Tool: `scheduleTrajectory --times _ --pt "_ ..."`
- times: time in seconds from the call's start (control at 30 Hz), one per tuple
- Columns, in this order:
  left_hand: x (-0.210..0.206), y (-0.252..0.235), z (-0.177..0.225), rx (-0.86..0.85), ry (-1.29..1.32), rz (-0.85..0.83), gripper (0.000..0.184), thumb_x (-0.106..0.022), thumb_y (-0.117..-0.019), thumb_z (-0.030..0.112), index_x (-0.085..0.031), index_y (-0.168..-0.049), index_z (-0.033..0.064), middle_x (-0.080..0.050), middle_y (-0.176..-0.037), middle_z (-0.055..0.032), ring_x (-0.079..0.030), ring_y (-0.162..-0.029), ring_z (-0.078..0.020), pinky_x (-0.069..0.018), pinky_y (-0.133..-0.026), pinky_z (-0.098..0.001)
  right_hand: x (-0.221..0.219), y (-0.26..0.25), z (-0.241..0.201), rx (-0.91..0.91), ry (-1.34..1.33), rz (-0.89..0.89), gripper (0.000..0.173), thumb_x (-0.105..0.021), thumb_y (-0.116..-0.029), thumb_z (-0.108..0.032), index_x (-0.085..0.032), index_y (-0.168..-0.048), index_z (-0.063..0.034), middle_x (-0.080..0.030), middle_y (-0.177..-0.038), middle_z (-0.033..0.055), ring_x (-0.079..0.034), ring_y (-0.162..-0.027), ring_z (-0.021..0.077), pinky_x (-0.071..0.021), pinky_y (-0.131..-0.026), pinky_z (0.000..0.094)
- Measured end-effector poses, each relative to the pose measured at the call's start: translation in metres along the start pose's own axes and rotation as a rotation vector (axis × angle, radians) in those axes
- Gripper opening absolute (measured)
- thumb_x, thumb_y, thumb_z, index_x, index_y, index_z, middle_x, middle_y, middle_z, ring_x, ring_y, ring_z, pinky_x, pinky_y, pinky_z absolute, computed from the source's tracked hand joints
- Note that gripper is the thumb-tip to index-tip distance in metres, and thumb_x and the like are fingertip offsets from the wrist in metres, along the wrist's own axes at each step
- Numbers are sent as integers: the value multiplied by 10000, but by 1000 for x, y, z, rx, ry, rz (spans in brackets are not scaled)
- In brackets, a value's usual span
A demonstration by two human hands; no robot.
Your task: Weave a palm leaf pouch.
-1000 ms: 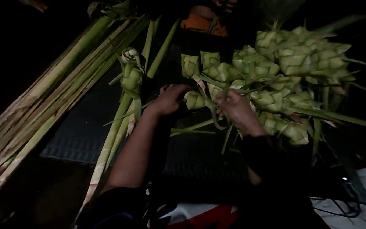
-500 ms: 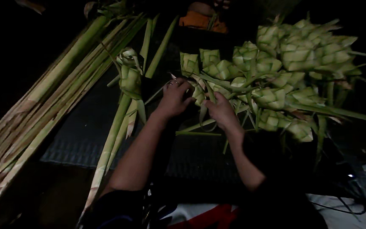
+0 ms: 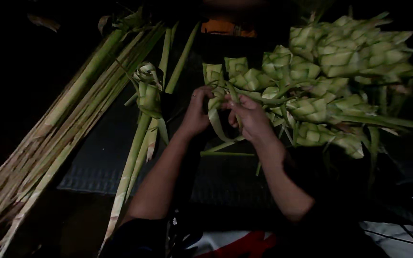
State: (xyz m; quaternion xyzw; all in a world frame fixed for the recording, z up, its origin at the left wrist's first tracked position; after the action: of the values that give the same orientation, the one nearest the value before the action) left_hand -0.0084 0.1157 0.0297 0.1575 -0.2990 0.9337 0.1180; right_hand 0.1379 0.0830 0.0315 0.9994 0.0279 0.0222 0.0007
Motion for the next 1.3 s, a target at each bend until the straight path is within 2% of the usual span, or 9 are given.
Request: scheduleTrajectory --times 0.13,0.2,0.3,0.57,0.73,0.9,1.03,1.17,1.3 --pt "15 3 -9 147 485 139 417 -646 -925 79 -455 -1289 6 -533 -1442 -137 -579 -1260 -165 -523 -1004 -340 4 -1 -30 95 -62 20 245 -493 -1069 -120 -553 -1302 -68 -717 -1076 29 -601 -616 50 -490 -521 180" --pt "16 6 -8 214 685 175 369 -603 -957 102 -454 -1294 78 -640 -1277 -37 -661 -1045 -89 -573 -853 -275 6 0 -41 155 -124 15 253 -497 -1055 -78 -530 -1304 -51 -705 -1045 28 -621 -644 56 -531 -563 189" --pt "8 9 -8 238 945 160 372 -581 -983 97 -474 -1335 48 -677 -1100 -52 -678 -971 -137 -585 -882 -342 5 7 -52 214 -176 -2 276 -463 -1068 -90 -519 -1335 -46 -706 -1037 23 -665 -697 89 -587 -620 234" --pt "7 10 -4 336 833 224 121 -522 -1026 64 -590 -1125 74 -694 -884 27 -681 -812 -60 -593 -796 -268 6 25 -59 217 -77 -51 412 -290 -1114 -181 -477 -1476 -123 -677 -1281 16 -715 -931 133 -607 -772 278" --pt "7 10 -9 347 746 255 135 -496 -1062 125 -613 -1101 69 -686 -884 30 -666 -818 -45 -580 -791 -257 7 24 -66 300 -142 -182 559 -251 -997 -17 -346 -1548 -31 -567 -1456 63 -648 -1170 150 -550 -969 316" --pt "-7 14 -20 463 676 145 392 -389 -1103 322 -544 -1345 55 -663 -1147 -34 -643 -1029 -78 -548 -925 -309 7 21 -53 189 474 6 428 -639 -987 -85 -578 -1410 -102 -620 -1367 72 -642 -1146 129 -552 -950 310" --pt "-9 15 -6 525 562 71 337 -387 -1110 268 -654 -1140 65 -687 -891 1 -661 -791 -52 -581 -744 -271 -8 13 -47 150 809 -63 650 -802 -892 -305 -538 -1464 -145 -535 -1400 182 -568 -1213 343 -506 -963 539" --pt "-17 12 7 441 581 -92 255 -438 -1085 179 -659 -1047 57 -675 -818 11 -653 -727 -50 -577 -694 -257 -13 8 -53 169 849 -136 595 -765 -929 -315 -538 -1445 -126 -561 -1349 162 -609 -1128 293 -531 -917 480" --pt "-18 13 9 407 645 -90 277 -436 -1088 181 -650 -1199 44 -710 -951 -3 -679 -840 -55 -589 -788 -272 -9 7 -61 216 826 -124 257 -629 -1025 -239 -685 -1229 -92 -625 -1192 100 -637 -981 185 -543 -867 381"
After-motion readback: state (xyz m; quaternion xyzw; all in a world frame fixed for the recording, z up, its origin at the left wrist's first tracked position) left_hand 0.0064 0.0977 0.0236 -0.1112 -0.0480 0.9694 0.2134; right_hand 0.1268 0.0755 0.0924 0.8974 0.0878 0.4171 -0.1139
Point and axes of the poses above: each hand's wrist, its own y-axis away from the middle knuckle, its own x-axis out of the back of the hand, z = x × y, the point moved 9 cm from there along -y, towards the middle knuckle
